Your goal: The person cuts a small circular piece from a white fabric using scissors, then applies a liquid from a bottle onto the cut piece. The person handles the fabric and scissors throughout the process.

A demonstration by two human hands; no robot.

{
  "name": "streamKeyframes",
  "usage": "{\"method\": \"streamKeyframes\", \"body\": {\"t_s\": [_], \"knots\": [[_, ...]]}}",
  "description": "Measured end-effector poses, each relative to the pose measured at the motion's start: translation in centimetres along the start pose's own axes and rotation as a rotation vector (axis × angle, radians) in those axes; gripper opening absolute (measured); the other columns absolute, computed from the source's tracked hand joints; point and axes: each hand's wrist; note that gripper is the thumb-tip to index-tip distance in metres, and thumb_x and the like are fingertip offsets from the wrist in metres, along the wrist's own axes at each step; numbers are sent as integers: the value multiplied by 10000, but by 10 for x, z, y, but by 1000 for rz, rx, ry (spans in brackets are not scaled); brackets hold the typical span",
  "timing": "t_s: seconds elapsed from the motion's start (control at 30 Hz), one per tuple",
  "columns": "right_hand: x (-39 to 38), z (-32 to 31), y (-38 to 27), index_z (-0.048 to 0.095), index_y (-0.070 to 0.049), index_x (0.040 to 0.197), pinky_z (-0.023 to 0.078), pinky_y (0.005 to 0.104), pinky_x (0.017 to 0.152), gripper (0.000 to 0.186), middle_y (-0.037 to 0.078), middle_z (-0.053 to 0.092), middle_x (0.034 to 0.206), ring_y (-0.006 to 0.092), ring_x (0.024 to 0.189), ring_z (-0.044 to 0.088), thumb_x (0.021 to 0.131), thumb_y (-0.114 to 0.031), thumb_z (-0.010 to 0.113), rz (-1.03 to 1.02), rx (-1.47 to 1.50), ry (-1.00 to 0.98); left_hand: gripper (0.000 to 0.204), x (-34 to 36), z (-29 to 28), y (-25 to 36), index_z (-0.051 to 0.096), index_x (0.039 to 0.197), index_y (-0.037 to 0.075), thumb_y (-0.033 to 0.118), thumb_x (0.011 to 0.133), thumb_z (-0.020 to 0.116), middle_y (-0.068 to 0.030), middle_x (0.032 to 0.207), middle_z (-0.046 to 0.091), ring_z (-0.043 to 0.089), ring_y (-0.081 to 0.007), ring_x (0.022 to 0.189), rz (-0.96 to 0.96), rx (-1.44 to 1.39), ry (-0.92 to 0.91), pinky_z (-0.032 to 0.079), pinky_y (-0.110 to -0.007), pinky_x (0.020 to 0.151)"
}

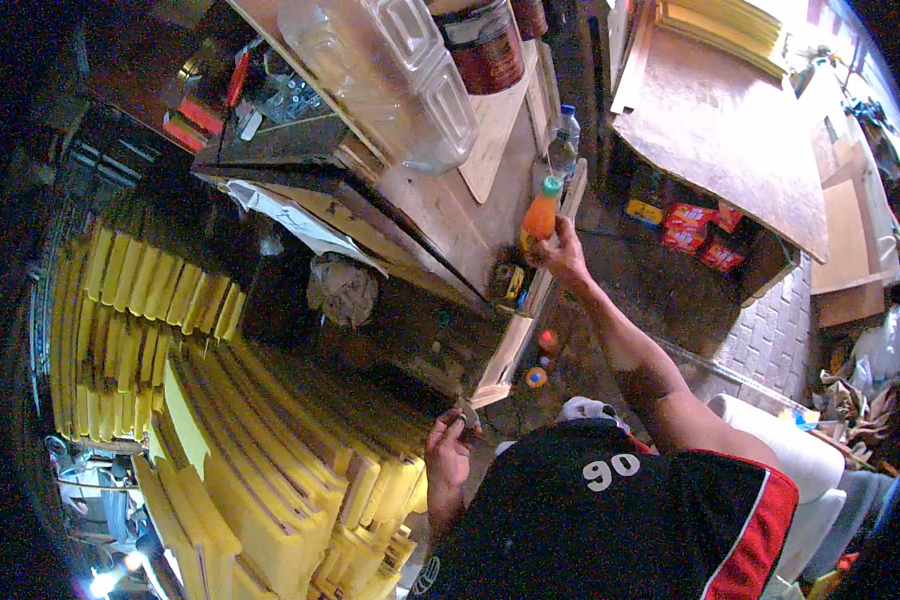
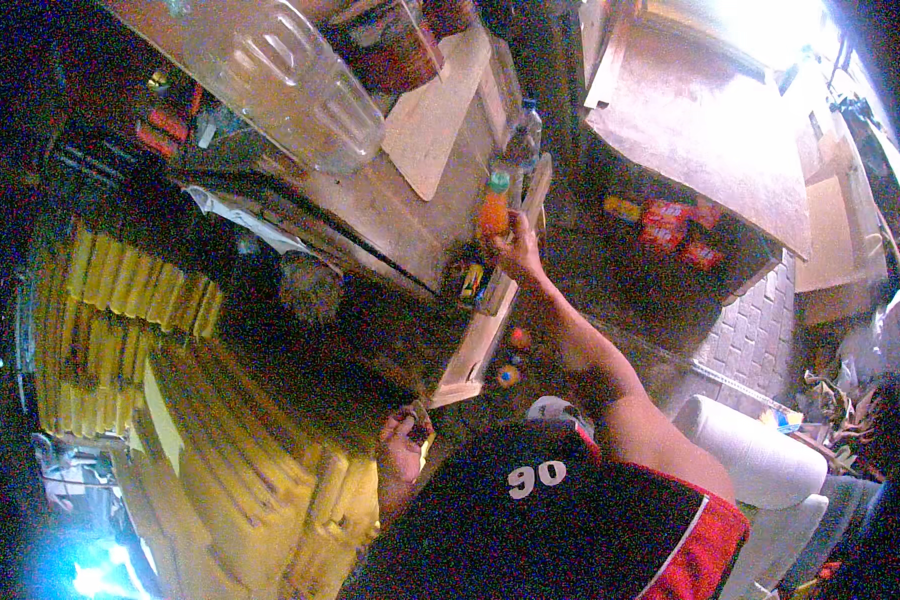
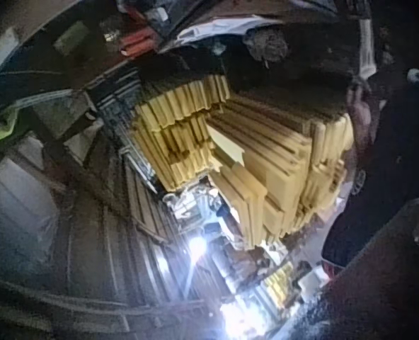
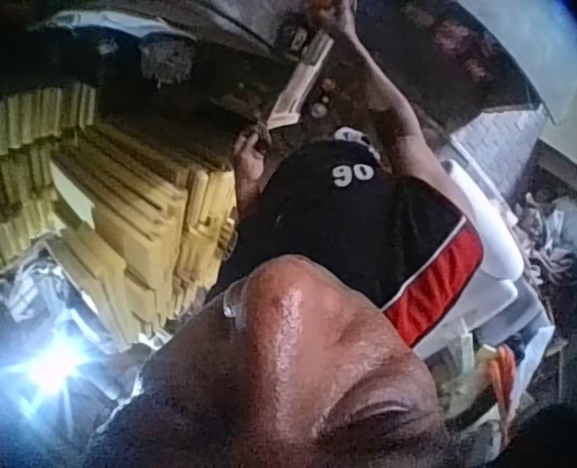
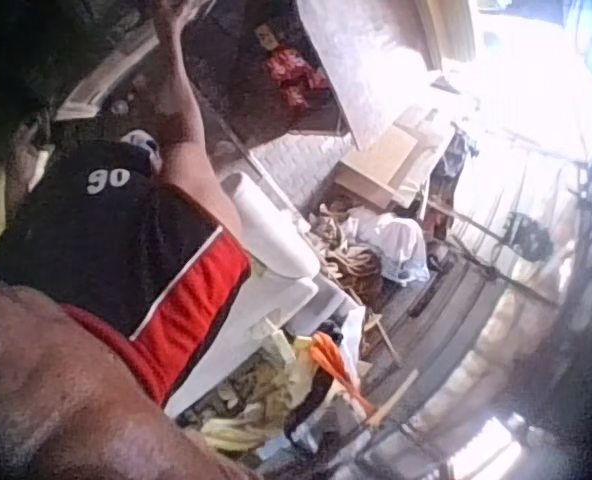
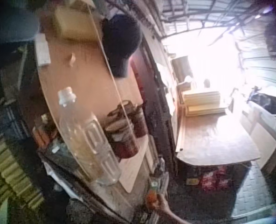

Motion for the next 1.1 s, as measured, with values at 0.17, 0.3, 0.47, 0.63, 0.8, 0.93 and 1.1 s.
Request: {"method": "streamKeyframes", "body": {"t_s": [0.17, 0.3, 0.47, 0.63, 0.8, 0.93, 1.1], "knots": [[-15, -32, -52, 360, -91, 1299, 610, 387, 754, 519, 89, 547, 1226, 273, 1029, 637, 862, -4, 627, 204, 657, -55, 187, 1, 16, 14, 611, 1085, 32, 66, 905, 574, -75, 1000, 657, 632, -206, 874, 58, 33, 56, 542, -345, 788], [-43, -91, -113, 354, -98, 1388, 569, 444, 865, 554, 93, 513, 1306, 285, 1152, 576, 888, -11, 578, 365, 982, -172, 248, 6, 14, 12, 617, 1145, 51, 90, 901, 609, -74, 1019, 664, 649, -207, 882, 121, 24, 49, 555, -348, 779], [-91, -127, -154, 371, -80, 1420, 506, 491, 957, 585, 116, 472, 1386, 307, 1240, 507, 876, -105, 586, 604, 1294, -351, 236, -4, 29, 21, 623, 1142, 58, 73, 908, 599, -74, 1038, 666, 659, -209, 884, 59, -38, 40, 564, -349, 770], [-135, -127, -144, 466, -45, 1343, 477, 482, 985, 544, 156, 455, 1404, 335, 1231, 511, 963, -434, 455, 924, 1254, -407, 199, -12, 34, 17, 612, 1123, 46, 64, 928, 577, -71, 1041, 660, 652, -212, 923, -36, -5, 87, 569, -358, 806], [-192, -131, -95, 586, -34, 1199, 481, 375, 939, 409, 119, 595, 1229, 225, 1093, 593, 925, -337, 607, 952, 360, -412, 236, -10, 63, 36, 608, 1151, 61, 69, 916, 591, -90, 1091, 654, 655, -222, 950, -45, -24, -39, 580, -358, 795], [-227, -126, -71, 569, -41, 1258, 465, 286, 928, 429, 68, 607, 1221, 160, 1080, 584, 880, -209, 683, 1063, 472, -515, 243, -24, 32, 27, 612, 1148, 62, 64, 905, 600, -101, 1115, 651, 657, -230, 958, -13, -66, 2, 579, -370, 790], [-256, -100, -75, 375, -61, 1448, 495, 284, 721, 606, 47, 615, 1097, 128, 866, 583, 913, -180, 633, 910, 435, -709, 357, -71, 6, 30, 548, 1215, 70, 81, 869, 636, -100, 1072, 654, 650, -236, 962, 93, -62, 152, 572, -374, 783]]}}
Point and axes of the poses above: each hand's wrist, its own x-axis towards the middle knuckle, its own z-axis out of the palm, y = z × x
